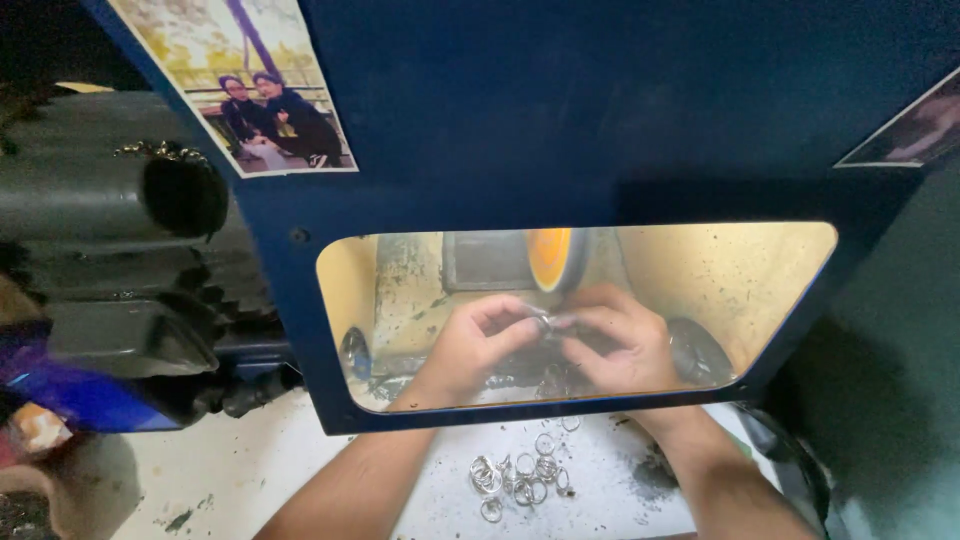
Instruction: Polishing small metal rings using a bench-mounted polishing wheel inside a protective box.
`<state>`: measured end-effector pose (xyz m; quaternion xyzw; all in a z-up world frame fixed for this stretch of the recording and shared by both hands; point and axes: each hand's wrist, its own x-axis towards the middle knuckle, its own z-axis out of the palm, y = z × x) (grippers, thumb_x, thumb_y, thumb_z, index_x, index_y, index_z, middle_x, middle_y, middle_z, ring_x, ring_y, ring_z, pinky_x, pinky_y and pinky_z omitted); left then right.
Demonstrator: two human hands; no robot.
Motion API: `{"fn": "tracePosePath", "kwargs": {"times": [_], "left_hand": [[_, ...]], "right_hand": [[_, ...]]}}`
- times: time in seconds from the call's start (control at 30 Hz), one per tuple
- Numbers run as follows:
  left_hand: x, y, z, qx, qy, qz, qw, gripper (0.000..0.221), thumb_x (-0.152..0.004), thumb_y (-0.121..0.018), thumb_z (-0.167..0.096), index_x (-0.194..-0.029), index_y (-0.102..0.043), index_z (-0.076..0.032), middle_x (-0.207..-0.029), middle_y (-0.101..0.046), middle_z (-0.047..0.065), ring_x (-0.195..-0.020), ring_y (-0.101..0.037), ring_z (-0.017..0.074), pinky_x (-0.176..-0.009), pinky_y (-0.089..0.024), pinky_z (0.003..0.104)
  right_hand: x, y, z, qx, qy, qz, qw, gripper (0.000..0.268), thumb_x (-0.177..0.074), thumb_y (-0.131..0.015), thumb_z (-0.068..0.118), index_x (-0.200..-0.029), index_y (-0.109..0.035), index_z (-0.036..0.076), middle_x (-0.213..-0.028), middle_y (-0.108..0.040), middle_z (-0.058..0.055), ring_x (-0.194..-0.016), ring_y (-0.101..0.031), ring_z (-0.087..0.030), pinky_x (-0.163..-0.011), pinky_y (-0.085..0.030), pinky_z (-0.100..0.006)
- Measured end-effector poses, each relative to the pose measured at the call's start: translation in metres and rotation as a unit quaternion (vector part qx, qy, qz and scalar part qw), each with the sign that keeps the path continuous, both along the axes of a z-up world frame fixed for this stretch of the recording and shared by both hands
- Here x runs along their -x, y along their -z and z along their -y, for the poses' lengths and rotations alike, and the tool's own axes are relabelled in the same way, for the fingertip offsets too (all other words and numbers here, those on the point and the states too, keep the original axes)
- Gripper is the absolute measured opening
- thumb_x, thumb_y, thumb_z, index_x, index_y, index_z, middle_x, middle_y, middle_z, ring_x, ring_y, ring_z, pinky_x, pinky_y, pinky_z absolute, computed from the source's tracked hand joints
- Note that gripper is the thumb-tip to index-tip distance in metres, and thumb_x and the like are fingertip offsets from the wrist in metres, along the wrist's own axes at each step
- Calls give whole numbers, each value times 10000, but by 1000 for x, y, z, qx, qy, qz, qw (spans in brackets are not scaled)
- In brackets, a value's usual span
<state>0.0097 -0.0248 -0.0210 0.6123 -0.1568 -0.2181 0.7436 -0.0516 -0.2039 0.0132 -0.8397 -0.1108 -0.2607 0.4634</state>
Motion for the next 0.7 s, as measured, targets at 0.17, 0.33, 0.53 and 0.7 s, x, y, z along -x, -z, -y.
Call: {"fn": "tracePosePath", "kwargs": {"times": [0.17,0.33,0.53,0.7], "left_hand": [[-5,-5,1,-26,-46,70,996,175,-856,-833,-202,-987,-786,-95,-878,-808,60,-841,-735,125,-816,-584,331],[0,-17,3,-36,-97,275,956,115,-840,-843,-153,-937,-803,-105,-926,-810,61,-794,-789,227,-750,-610,354],[-3,-5,9,-50,-152,358,920,92,-847,-842,-165,-925,-799,-142,-917,-796,5,-720,-752,192,-695,-603,308],[0,-12,7,-55,-163,350,921,70,-858,-822,-136,-879,-777,-87,-862,-785,58,-728,-747,243,-686,-596,344]], "right_hand": [[1,-5,-1,20,15,12,1000,62,-822,-822,152,-876,-806,128,-858,-770,-52,-778,-761,-238,-757,-604,-357],[1,-11,-5,18,40,32,999,66,-829,-809,86,-887,-797,115,-840,-775,-60,-780,-768,-248,-764,-603,-359],[-3,-3,-9,14,92,40,995,118,-826,-798,14,-892,-782,111,-815,-765,-53,-774,-770,-230,-753,-600,-365],[-2,-5,-16,-33,97,-22,995,138,-843,-736,-45,-930,-786,50,-853,-778,-118,-852,-776,-285,-808,-601,-427]]}}
